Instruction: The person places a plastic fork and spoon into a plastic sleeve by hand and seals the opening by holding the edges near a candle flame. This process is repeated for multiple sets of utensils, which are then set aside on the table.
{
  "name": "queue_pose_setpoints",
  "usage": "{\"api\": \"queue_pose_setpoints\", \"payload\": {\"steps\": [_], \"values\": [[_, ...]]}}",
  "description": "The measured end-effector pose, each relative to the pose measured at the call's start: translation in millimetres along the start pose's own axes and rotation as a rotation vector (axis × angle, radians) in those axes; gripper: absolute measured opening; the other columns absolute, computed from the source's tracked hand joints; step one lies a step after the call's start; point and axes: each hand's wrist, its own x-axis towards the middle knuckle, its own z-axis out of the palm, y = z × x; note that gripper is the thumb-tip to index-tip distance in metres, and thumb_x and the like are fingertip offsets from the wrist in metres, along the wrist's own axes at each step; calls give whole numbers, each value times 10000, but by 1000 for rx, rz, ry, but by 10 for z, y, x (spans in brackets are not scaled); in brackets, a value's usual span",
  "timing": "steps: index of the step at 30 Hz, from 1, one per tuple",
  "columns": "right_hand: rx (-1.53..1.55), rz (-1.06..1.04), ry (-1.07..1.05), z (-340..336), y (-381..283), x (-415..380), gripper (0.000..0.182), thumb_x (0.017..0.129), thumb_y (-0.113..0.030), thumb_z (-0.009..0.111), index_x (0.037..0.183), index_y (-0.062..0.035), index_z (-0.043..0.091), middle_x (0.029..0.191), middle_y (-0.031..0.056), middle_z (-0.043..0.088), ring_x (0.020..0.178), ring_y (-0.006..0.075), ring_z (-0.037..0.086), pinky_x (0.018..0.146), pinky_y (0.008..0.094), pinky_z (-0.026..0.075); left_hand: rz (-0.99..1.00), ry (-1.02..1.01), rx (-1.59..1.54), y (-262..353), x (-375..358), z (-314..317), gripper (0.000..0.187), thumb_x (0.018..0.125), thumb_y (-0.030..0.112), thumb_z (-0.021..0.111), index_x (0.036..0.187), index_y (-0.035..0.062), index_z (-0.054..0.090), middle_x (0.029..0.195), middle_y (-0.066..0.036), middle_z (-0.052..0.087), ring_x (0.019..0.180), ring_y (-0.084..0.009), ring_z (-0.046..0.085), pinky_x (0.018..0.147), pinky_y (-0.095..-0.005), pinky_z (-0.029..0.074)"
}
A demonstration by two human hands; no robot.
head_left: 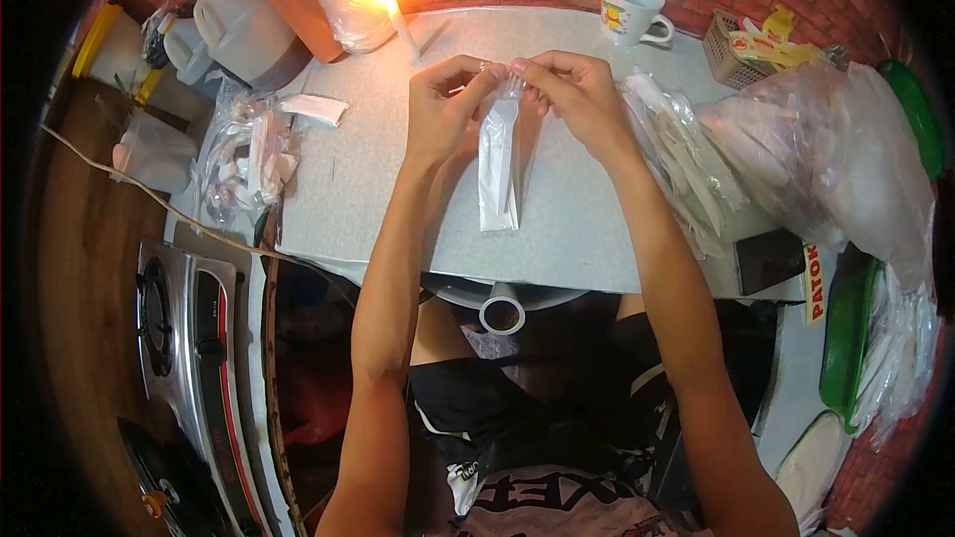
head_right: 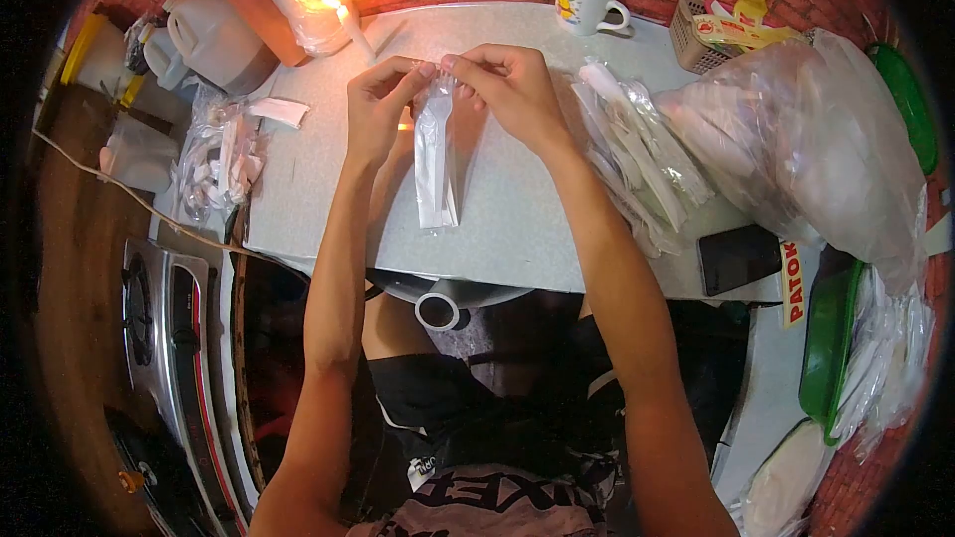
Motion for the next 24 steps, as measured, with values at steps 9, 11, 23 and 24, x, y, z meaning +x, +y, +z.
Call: {"api": "queue_pose_setpoints", "payload": {"steps": [9, 11, 23, 24], "values": [[-16, 31, 9, 15, 2, -3, 274, 953, -275, 724, 959, -3, 762, 747, 17, 666, 617, 62, 556, 573, 221, 439, -65, -66, -7, -10, 12, -15, 202, 972, 176, 690, 885, 0, 737, 752, -12, 666, 651, -87, 574, 588, -253, 463], [-27, 28, 16, 13, 11, 0, 279, 956, -280, 720, 963, -4, 762, 747, 16, 666, 618, 62, 557, 574, 221, 440, -81, -67, -22, -32, 18, -26, 208, 978, 177, 680, 882, 0, 733, 753, -10, 661, 656, -91, 575, 598, -256, 468], [-67, 80, 27, 7, -43, -4, 315, 950, -320, 722, 914, -9, 751, 770, 11, 676, 677, 62, 582, 605, 221, 457, -67, -47, 7, -65, 10, 5, 180, 932, 191, 748, 898, 14, 748, 697, -2, 652, 603, -47, 541, 540, -218, 413], [-64, 107, 51, 15, -64, -8, 304, 949, -312, 722, 914, -12, 752, 785, 15, 685, 690, 62, 586, 606, 221, 458, -59, -50, 21, -63, 8, 2, 187, 929, 198, 752, 896, 15, 749, 697, -2, 654, 603, -47, 542, 544, -217, 415]]}}
